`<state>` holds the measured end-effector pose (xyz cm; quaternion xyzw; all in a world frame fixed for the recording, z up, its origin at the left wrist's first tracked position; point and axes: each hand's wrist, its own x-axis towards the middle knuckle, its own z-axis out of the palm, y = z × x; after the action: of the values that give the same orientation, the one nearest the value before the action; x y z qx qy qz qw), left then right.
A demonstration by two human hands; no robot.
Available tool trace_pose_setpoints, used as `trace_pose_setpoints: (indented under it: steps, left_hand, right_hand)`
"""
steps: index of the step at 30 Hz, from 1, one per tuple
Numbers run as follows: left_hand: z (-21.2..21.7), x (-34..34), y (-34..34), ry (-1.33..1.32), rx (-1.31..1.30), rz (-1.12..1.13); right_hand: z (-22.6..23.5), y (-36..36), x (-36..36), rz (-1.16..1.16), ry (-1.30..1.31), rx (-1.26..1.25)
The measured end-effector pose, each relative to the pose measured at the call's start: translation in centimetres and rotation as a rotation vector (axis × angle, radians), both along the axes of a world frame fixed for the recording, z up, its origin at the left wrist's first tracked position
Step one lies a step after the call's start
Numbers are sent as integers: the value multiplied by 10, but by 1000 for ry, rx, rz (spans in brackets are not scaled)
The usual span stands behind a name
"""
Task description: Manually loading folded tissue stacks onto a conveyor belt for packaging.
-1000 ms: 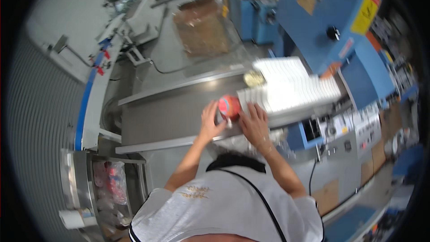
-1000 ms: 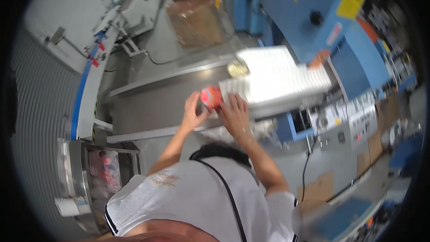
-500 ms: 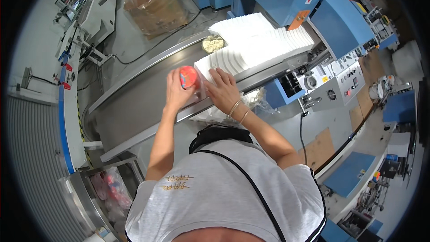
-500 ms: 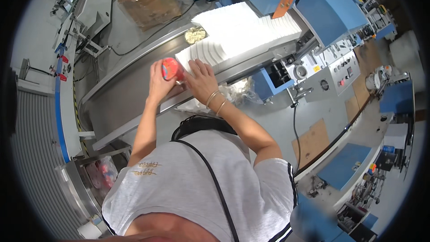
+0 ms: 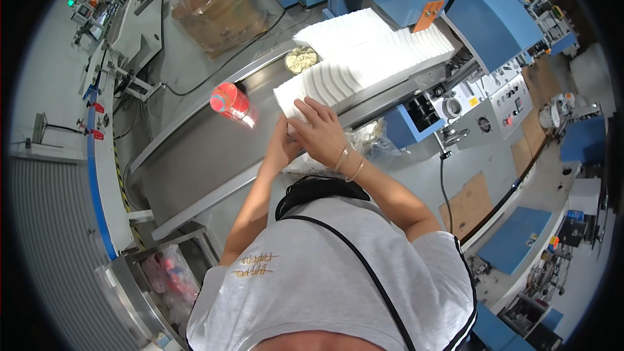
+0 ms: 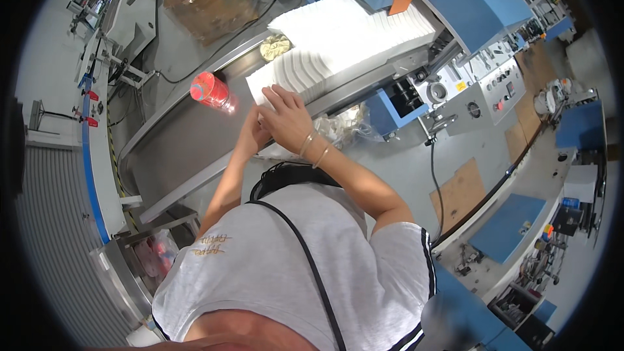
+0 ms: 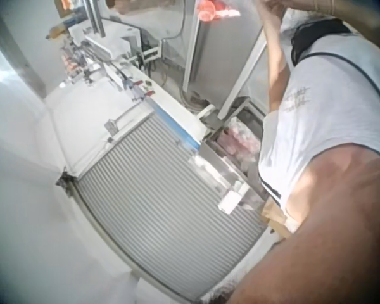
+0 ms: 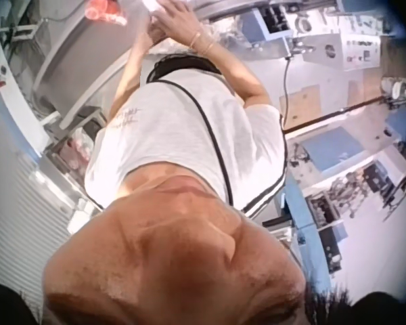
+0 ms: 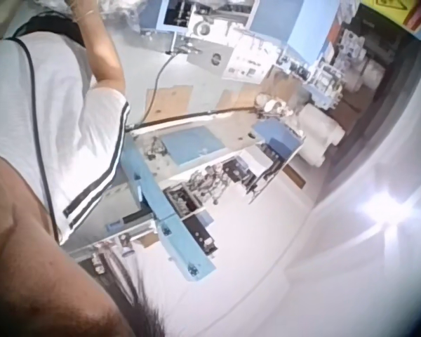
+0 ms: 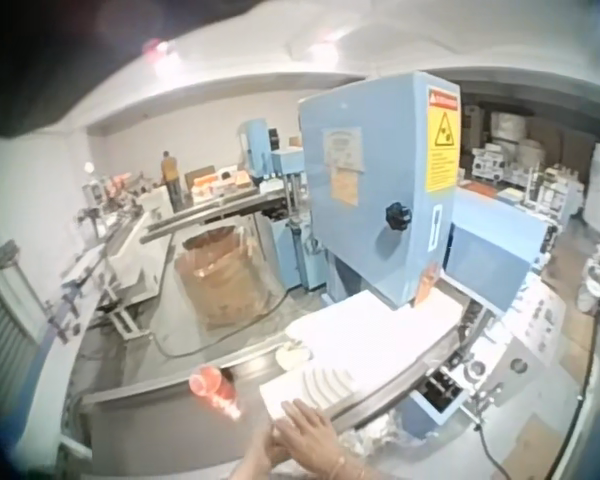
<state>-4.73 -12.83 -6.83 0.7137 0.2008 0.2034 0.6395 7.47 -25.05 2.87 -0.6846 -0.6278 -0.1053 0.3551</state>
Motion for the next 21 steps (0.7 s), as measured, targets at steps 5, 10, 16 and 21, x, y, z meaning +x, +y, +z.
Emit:
trace_pose_setpoints:
  steps: [5, 10, 16, 21]
  left_hand:
    - [62, 18, -33, -4, -2, 121]
    - [44, 22, -28, 154, 479, 292]
    - [51, 27, -37, 208, 425, 335]
    - [50, 28, -38, 219, 500, 388]
  right_hand:
    - [2, -38, 15, 93, 325, -52]
    - [-10, -65, 36, -89, 463, 8]
    - [-24, -84, 69, -293, 556, 20]
    - [-37, -87, 105, -470, 683, 105]
